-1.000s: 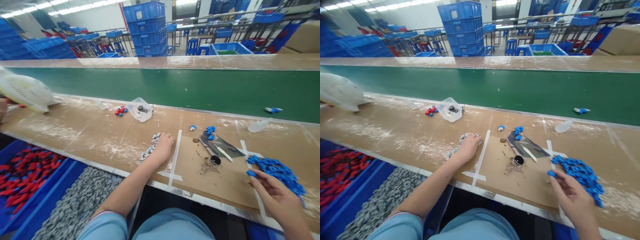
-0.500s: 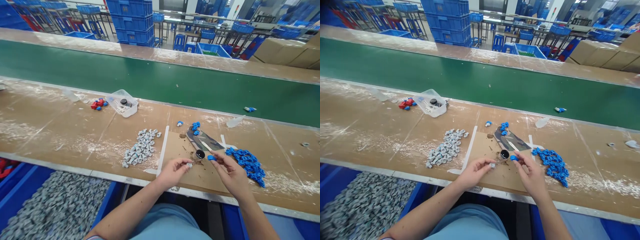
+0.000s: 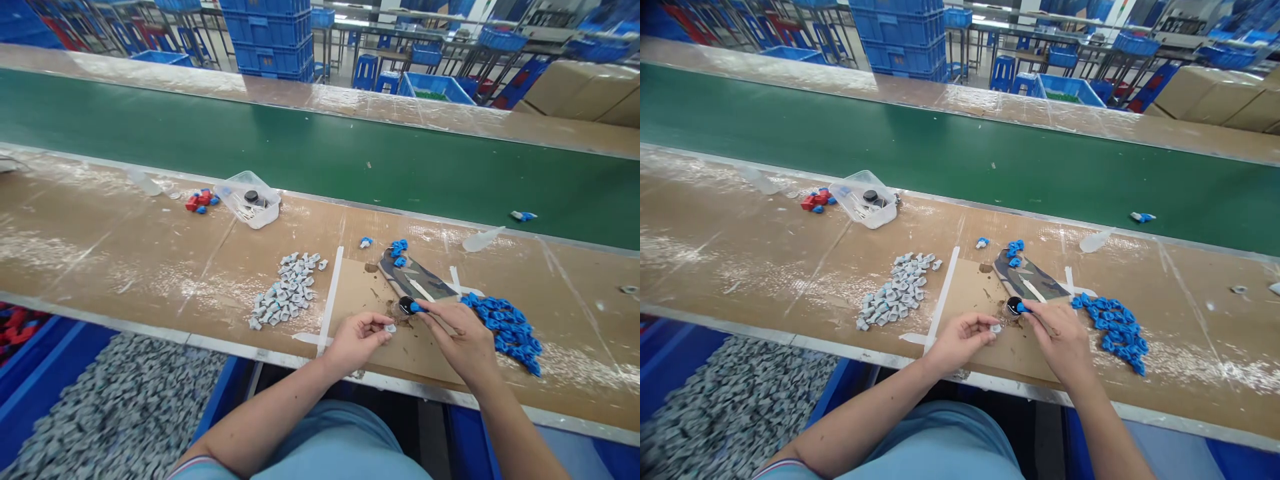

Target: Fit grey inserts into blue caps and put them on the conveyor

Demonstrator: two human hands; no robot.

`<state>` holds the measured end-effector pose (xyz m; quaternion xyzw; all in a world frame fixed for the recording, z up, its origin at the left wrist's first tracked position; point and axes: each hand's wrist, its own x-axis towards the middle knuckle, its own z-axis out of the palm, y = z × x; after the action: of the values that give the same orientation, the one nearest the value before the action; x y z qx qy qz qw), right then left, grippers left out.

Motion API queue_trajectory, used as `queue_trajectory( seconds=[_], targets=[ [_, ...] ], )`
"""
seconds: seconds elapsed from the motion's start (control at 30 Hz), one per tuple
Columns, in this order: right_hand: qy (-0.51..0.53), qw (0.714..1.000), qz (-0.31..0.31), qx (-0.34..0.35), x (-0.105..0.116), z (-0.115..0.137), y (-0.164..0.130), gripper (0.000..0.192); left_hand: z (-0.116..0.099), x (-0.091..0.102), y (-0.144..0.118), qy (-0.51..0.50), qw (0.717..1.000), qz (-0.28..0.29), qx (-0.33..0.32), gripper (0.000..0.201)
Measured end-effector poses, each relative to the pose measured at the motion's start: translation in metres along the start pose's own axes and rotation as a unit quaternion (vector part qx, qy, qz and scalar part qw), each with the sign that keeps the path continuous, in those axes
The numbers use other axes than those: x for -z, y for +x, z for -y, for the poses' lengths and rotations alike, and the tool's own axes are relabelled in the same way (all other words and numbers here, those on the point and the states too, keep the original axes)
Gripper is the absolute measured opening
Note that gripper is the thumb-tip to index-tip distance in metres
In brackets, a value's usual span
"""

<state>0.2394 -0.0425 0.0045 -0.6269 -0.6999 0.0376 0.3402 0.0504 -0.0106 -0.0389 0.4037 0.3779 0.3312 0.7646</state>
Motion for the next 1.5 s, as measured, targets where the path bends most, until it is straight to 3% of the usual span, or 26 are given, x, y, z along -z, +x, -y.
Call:
queue_trajectory(
  seconds=[0.1,0.17,0.3,0.43,0.53,0.73,0.97,1.1,1.33,1.5],
  targets=[
    [0.021,0.999,-0.010,-0.037,0.000,-0.001,0.000,0.019,0.002,0.001,0.000,0.018,1.000,0.001,-0.019,0.037],
    [0.060,0.992,-0.014,-0.109,0.000,-0.002,-0.001,0.022,0.003,0.001,-0.001,0.032,0.999,-0.001,-0.030,0.034],
    [0.229,0.943,0.016,-0.241,-0.001,0.000,-0.001,0.034,0.002,0.001,-0.002,0.039,0.999,-0.001,-0.039,0.029],
    [0.315,0.908,0.042,-0.272,-0.004,0.010,-0.007,0.035,0.003,-0.001,-0.001,0.000,0.999,0.003,-0.053,0.030],
    [0.301,0.915,0.053,-0.264,-0.009,0.018,-0.017,0.032,0.004,-0.001,0.000,-0.013,0.998,0.006,-0.056,0.033],
    [0.206,0.955,0.070,-0.200,-0.018,0.025,-0.028,0.023,0.008,0.001,0.000,-0.024,0.997,0.032,-0.060,0.036],
    [0.180,0.974,0.109,-0.083,-0.005,0.024,-0.016,0.015,0.011,0.005,-0.002,0.040,0.992,0.063,-0.097,0.035],
    [0.207,0.962,0.145,-0.102,-0.001,0.025,-0.012,0.014,0.009,0.005,-0.005,0.013,0.993,0.085,-0.082,0.037],
    [0.252,0.958,0.046,-0.132,-0.020,0.030,-0.030,0.010,0.004,0.003,-0.008,-0.019,0.998,0.042,-0.044,0.039],
    [0.228,0.965,0.075,-0.107,-0.016,0.021,-0.035,0.014,0.001,0.004,-0.005,0.048,0.996,0.061,-0.039,0.034]
  ],
)
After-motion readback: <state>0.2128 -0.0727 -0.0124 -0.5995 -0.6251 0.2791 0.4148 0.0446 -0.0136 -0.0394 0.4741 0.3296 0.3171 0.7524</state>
